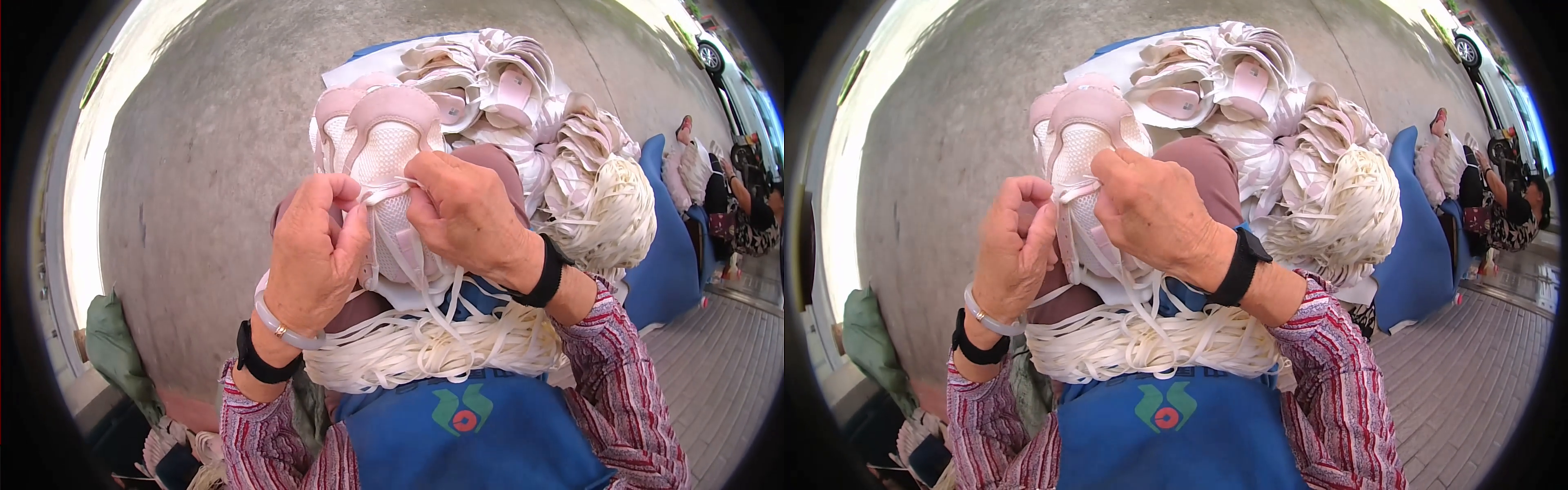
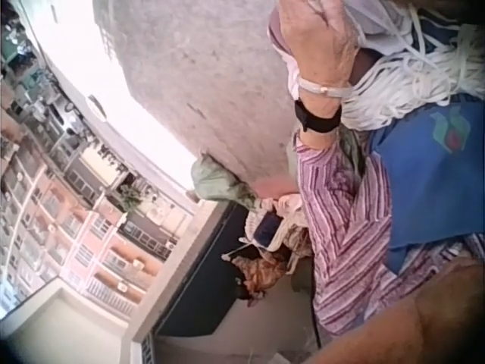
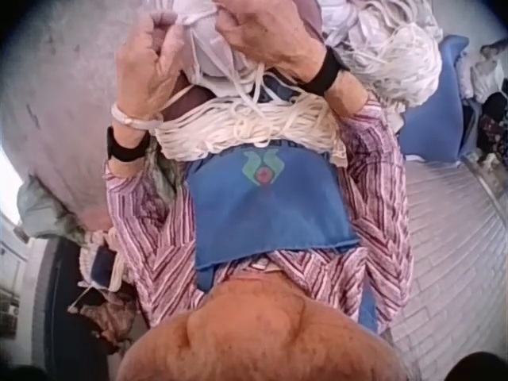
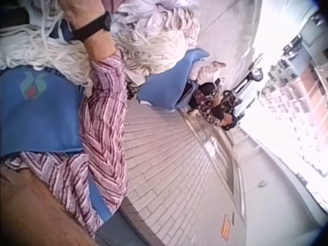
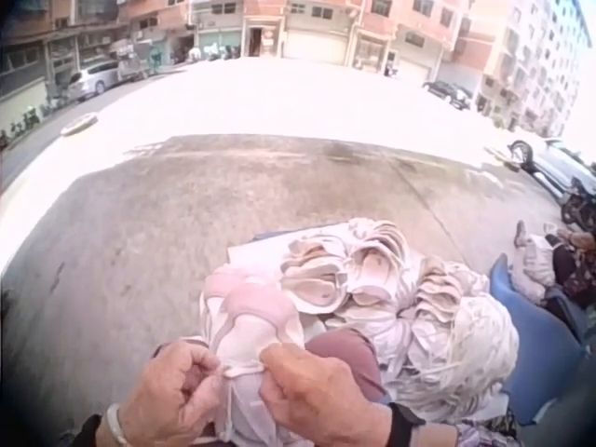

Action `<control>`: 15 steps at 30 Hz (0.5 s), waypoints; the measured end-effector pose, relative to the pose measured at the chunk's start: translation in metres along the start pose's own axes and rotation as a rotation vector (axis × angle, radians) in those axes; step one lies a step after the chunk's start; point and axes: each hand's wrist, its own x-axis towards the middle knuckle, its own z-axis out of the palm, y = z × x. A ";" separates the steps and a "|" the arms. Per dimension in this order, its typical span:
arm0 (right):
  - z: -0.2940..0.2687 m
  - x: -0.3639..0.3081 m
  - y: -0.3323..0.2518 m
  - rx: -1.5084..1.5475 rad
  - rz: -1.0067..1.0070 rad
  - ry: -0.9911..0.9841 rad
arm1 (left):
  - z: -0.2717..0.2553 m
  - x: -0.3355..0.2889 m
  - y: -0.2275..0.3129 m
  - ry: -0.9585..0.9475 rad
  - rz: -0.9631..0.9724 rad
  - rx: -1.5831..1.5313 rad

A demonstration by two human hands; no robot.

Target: Threading shoelaces through the eyelets of pink and white shoe uppers as part of a manufacturing assembly process.

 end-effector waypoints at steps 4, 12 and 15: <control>-0.005 -0.001 0.004 0.118 -0.011 -0.034 | -0.002 -0.005 -0.004 -0.064 -0.147 -0.190; -0.005 -0.001 0.007 0.133 -0.028 0.027 | -0.001 0.009 -0.009 -0.173 -0.326 -0.375; -0.010 -0.002 0.008 0.205 -0.016 -0.066 | 0.000 0.011 -0.009 -0.215 -0.418 -0.502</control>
